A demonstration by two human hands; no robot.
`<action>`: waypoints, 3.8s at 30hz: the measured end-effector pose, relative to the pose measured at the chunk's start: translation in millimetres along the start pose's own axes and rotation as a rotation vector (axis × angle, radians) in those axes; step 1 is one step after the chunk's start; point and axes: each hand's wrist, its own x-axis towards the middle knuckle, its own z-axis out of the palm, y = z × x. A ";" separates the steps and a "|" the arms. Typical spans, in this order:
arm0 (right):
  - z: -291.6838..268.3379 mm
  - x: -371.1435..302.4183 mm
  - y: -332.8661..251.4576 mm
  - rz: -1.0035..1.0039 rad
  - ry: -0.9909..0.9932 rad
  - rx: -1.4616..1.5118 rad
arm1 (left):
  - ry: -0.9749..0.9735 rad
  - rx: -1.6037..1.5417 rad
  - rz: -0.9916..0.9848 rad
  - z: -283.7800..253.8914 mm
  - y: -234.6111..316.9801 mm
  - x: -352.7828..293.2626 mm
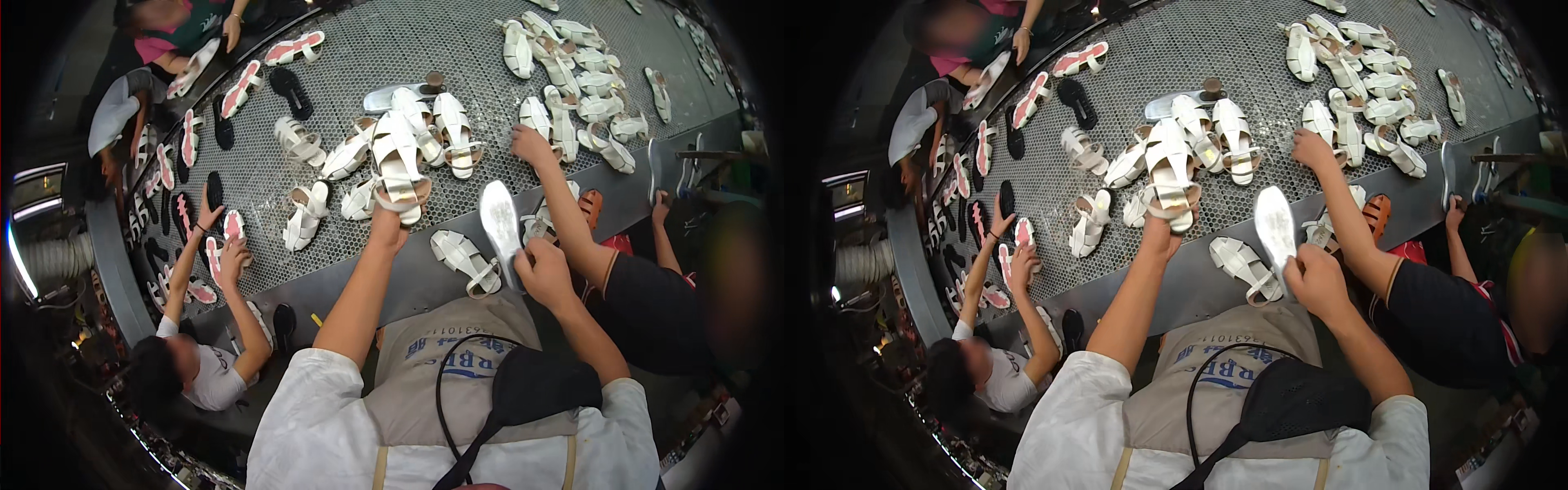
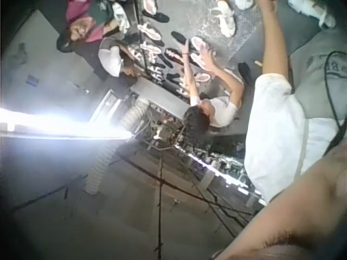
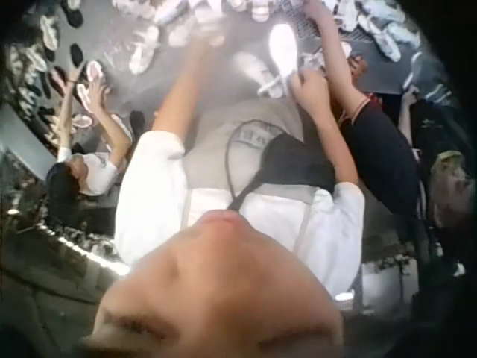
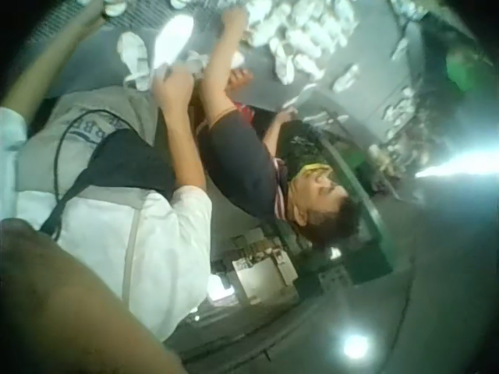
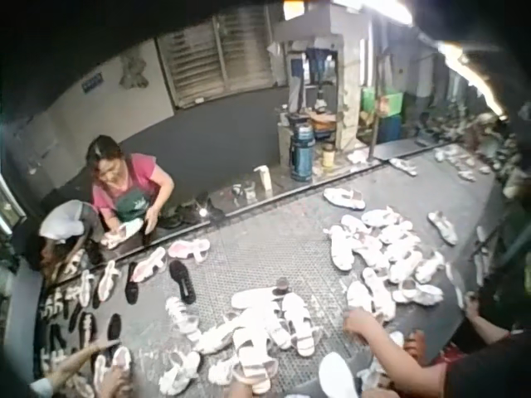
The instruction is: Attaching shoe soles to uppers using a specialized press machine on a manufacturing line.
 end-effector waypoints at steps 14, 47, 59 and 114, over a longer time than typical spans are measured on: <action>-32.6 -21.5 -57.1 -0.065 0.270 0.454 | -0.071 -0.103 -0.048 136.6 -38.7 -75.1; -70.6 -143.5 57.0 -0.174 0.278 0.199 | -0.430 0.273 0.212 255.1 -23.1 -74.1; -73.9 -141.1 75.3 0.020 0.328 0.033 | -0.244 0.376 -0.099 274.8 -76.8 -56.6; -91.7 44.3 210.4 0.316 0.631 0.556 | -0.232 0.815 0.031 387.3 -152.2 321.6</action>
